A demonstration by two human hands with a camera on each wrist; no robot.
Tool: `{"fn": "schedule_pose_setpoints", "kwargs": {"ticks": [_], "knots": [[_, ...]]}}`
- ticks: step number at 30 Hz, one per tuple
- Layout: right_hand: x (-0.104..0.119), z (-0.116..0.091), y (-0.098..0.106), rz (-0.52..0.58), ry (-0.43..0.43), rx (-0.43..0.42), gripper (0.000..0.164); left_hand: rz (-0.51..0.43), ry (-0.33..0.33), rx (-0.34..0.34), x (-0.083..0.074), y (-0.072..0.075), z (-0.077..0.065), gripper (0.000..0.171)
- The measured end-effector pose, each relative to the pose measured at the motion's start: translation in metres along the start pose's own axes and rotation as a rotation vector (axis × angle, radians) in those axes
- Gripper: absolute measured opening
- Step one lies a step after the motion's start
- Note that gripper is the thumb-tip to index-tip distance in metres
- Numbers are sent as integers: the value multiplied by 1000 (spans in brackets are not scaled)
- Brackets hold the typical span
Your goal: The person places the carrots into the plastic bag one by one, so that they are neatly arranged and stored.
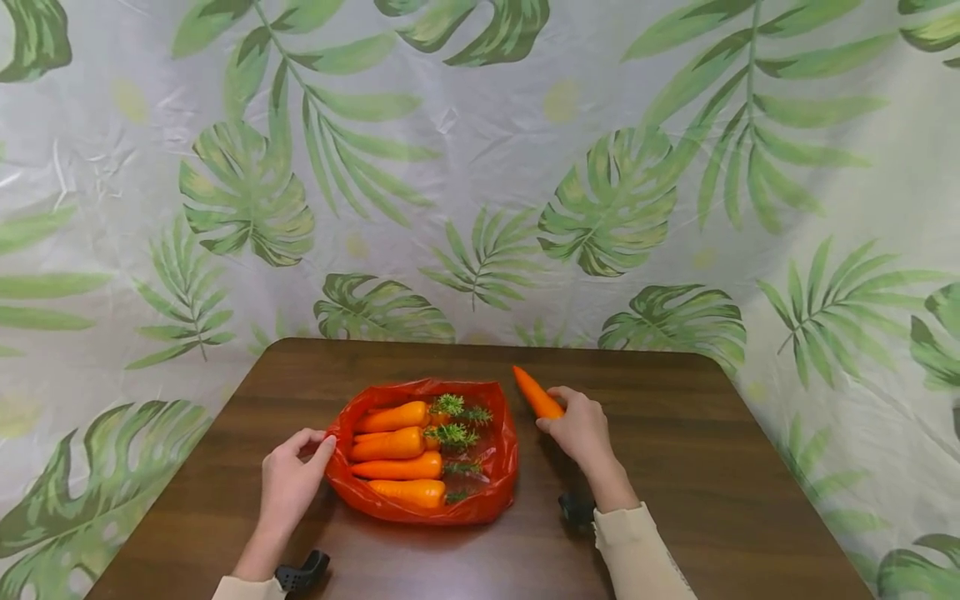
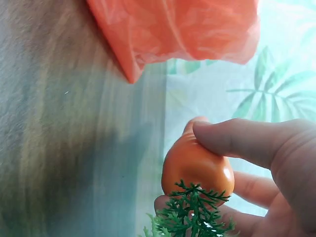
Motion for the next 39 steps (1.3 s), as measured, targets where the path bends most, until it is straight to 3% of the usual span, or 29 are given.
{"fn": "schedule_pose_setpoints", "kwargs": {"ticks": [8, 19, 39], "knots": [[8, 0, 14, 6, 33, -22, 56, -9, 23, 23, 0, -1, -6, 8], [30, 1, 32, -42, 85, -57, 57, -5, -21, -25, -2, 2, -1, 7], [79, -21, 54, -29, 185, -67, 56, -23, -18, -13, 0, 4, 1, 7]]}}
Point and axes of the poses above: each hand's wrist, its own z-axis towards the middle knuckle, its own y-axis out of the back of the hand, x = y × z, the point moved 1 cm from there along z, towards the middle knuckle, and after that the axes turned 3 degrees about -y, right-handed, at the moved point
